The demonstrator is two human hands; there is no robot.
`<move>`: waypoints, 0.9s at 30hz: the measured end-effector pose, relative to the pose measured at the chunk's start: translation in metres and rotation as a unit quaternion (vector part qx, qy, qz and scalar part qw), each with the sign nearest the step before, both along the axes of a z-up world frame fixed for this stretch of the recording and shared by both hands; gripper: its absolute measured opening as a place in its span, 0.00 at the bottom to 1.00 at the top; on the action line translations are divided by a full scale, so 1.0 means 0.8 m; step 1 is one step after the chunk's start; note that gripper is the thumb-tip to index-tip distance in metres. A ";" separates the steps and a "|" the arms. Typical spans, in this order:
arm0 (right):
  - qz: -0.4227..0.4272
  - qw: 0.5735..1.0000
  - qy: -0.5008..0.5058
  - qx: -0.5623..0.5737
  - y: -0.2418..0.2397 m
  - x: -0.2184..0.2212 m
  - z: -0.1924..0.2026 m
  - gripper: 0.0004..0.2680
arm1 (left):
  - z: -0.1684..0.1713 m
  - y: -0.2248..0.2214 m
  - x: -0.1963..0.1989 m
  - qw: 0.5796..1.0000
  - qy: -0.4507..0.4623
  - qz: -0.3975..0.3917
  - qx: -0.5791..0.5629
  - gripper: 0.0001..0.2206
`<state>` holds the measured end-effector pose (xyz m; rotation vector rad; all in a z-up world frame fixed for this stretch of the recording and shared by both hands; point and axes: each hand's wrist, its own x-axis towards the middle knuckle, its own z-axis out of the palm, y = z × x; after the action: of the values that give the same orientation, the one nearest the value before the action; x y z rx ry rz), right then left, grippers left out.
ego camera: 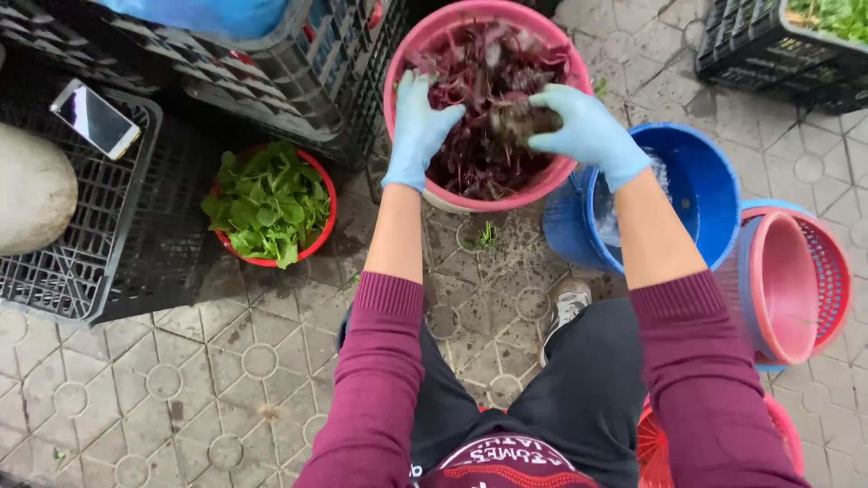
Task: Washing leafy greens in buckets of water and transferring them to other containers
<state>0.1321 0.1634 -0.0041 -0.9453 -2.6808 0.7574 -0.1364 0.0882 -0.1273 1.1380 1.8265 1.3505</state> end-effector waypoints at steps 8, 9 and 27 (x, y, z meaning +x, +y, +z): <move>-0.085 0.974 0.061 0.200 -0.005 -0.013 0.006 0.21 | 0.053 -0.039 -0.005 0.957 0.252 0.111 -0.093 0.37; -0.085 0.974 0.062 0.202 -0.008 -0.026 -0.001 0.21 | 0.058 -0.042 0.005 0.957 0.253 0.111 -0.091 0.37; -0.066 0.977 -0.082 0.188 0.041 -0.003 -0.017 0.13 | 0.051 -0.048 0.066 0.905 0.424 0.041 0.001 0.20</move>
<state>0.1294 0.1966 -0.0177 -1.1050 -2.7219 0.1390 -0.0836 0.0499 -0.0861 1.8569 2.4702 0.9406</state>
